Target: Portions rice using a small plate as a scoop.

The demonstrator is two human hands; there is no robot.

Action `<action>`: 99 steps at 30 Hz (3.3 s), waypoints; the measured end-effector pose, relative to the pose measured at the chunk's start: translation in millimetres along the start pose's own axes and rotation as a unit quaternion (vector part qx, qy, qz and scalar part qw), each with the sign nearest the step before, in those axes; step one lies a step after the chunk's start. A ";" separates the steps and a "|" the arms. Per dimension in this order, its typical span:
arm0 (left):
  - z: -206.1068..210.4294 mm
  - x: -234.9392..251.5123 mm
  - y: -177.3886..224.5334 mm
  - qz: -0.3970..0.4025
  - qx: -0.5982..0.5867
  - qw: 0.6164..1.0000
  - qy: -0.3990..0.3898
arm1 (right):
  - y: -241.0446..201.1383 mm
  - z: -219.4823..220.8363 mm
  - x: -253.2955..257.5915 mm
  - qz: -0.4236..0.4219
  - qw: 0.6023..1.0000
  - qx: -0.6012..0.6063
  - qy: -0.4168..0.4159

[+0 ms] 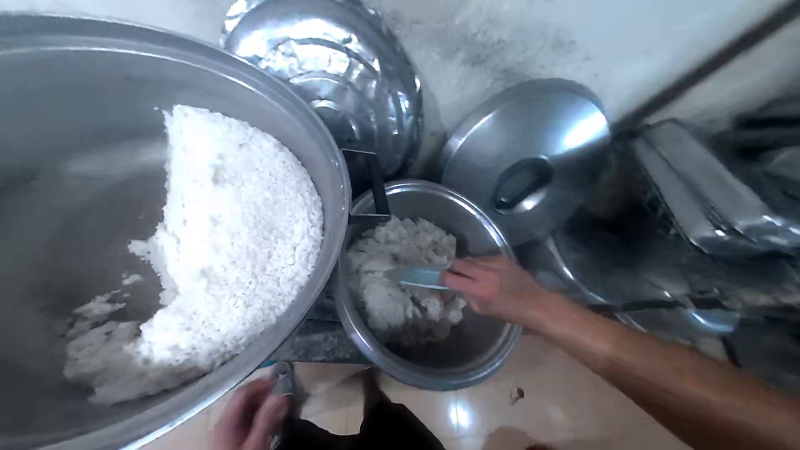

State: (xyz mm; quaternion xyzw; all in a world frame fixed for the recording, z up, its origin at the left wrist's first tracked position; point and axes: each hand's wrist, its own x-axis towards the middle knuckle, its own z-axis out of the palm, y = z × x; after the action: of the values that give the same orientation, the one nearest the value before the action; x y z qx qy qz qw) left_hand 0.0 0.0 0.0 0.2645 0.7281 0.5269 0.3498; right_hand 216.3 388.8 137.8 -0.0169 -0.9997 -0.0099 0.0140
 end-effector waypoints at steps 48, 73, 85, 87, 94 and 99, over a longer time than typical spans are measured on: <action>173.8 145.2 51.5 -0.173 -0.050 0.952 0.246 | 22.0 34.0 144.6 0.056 0.949 0.127 -0.283; 207.5 112.8 52.9 -0.187 0.048 0.946 0.260 | 197.5 50.8 75.9 0.175 0.960 0.123 -0.181; 183.8 128.0 48.3 -0.160 0.043 0.953 0.255 | 72.2 56.8 -16.0 0.109 0.980 0.078 -0.151; 183.4 118.4 52.3 -0.147 0.018 0.950 0.274 | 99.2 18.8 -24.8 0.091 0.986 0.085 -0.107; 211.4 89.2 43.3 -0.149 0.001 0.951 0.272 | 180.5 15.9 4.0 0.178 0.959 0.192 -0.109; 203.3 96.3 49.4 -0.189 0.055 0.945 0.262 | 119.6 92.5 27.3 0.191 0.942 0.252 -0.112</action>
State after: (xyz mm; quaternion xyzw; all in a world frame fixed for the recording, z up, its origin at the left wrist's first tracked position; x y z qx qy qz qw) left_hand 101.8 206.0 -15.9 -0.0059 0.8583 0.4612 0.2248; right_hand 190.5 511.1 48.4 -0.2047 -0.9425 0.2474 -0.0930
